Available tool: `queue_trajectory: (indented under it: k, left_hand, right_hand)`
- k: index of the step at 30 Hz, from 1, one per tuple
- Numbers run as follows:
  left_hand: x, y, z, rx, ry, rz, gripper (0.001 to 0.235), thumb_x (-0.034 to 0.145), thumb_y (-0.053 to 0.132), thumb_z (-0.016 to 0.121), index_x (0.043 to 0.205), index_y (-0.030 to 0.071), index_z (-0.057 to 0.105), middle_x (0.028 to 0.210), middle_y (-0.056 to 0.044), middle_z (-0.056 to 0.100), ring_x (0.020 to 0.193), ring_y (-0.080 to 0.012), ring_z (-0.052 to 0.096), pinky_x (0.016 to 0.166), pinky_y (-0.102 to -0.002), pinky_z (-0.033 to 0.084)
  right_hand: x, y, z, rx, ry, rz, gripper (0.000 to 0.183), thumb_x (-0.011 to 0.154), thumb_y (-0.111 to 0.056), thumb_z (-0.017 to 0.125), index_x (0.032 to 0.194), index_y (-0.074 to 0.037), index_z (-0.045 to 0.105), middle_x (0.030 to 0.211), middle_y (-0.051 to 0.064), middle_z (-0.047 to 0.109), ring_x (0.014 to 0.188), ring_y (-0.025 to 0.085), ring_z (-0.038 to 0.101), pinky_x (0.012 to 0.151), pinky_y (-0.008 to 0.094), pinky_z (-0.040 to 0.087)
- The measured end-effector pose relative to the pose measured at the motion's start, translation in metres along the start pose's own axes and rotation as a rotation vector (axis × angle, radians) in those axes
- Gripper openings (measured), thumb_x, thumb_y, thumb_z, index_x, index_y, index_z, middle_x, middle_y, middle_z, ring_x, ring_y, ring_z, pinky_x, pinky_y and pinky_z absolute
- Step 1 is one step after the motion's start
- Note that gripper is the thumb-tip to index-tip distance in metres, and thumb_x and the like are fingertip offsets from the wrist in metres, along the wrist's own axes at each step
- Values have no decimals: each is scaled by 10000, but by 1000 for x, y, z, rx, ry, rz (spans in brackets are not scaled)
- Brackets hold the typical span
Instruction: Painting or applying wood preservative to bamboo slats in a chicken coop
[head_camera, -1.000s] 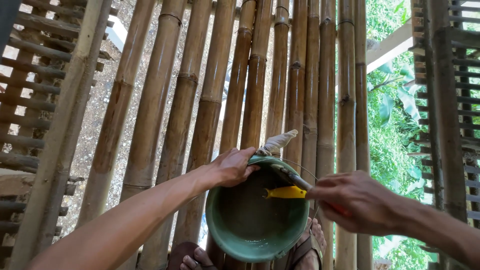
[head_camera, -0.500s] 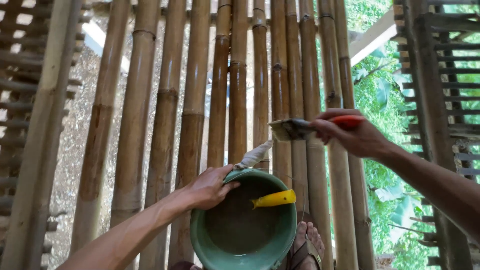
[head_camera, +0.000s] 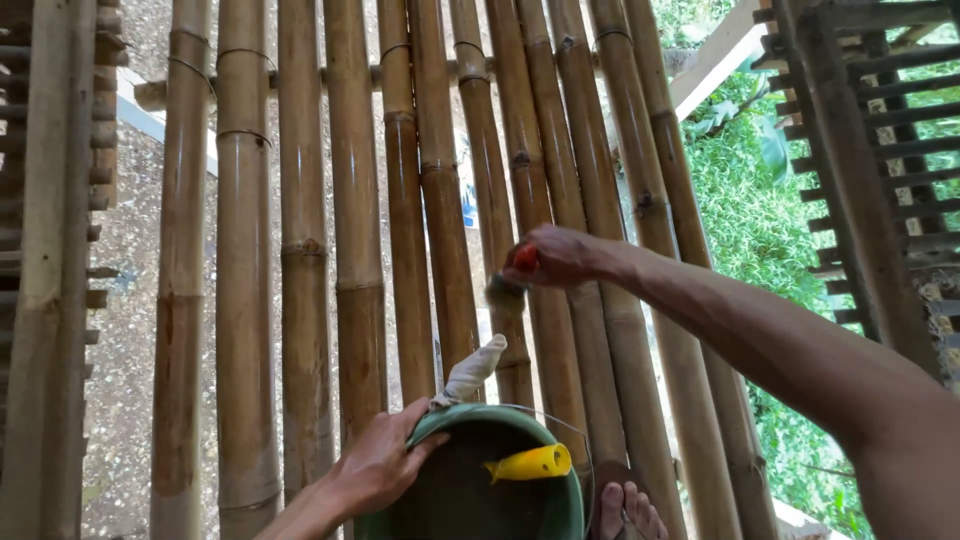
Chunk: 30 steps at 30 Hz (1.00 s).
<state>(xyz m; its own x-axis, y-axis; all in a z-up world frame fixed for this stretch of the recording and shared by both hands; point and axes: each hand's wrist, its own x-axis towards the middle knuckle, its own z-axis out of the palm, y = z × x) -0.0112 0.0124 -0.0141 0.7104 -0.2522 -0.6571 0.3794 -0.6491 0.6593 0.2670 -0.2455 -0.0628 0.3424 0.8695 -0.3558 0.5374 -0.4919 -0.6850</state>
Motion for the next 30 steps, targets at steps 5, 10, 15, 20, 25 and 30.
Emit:
queue_trajectory:
  k: [5,10,15,20,25,30]
  left_hand:
    - [6,-7,6,17,3,6,168,1000,273,644,1147,193,654,744,16,732,463,-92,530,431,-258,505]
    - [3,-1,4,15,-32,-72,178,1012,281,625,1178,221,635,729,22,716,454,-84,510,423,-249,476]
    - [2,-4,2,18,16,-27,175,994,282,641,1152,208,652,742,20,746,474,-95,547,452,-263,504]
    - [-2,3,-2,33,37,-35,140,990,308,653,1089,210,666,715,15,729,498,-112,547,501,-303,495]
    - [0,-2,3,32,31,-50,173,993,287,657,1151,216,654,704,19,711,463,-96,515,453,-276,490]
    - [-1,2,1,16,19,-77,231,985,298,663,1200,217,639,784,14,756,487,-98,564,485,-281,549]
  right_hand:
    - [27,19,-20,-359,197,-33,268,1079,-348,542,1044,-126,687,851,59,702,652,182,654,607,343,587]
    - [25,-13,24,-632,66,-78,300,1000,-98,646,1276,4,587,991,131,706,687,198,677,607,355,656]
    - [16,-74,31,4,-287,79,346,1098,-337,527,982,-114,764,718,9,666,584,135,600,603,276,516]
    - [50,-7,27,207,-54,69,392,1107,-233,522,797,-55,681,698,84,779,545,170,787,454,253,631]
    - [82,31,-5,33,419,23,491,1086,-461,470,796,-149,714,507,-45,500,353,82,341,348,258,281]
    - [62,8,0,-321,286,-113,260,1077,-191,485,1184,-116,711,723,74,672,429,139,494,403,268,446]
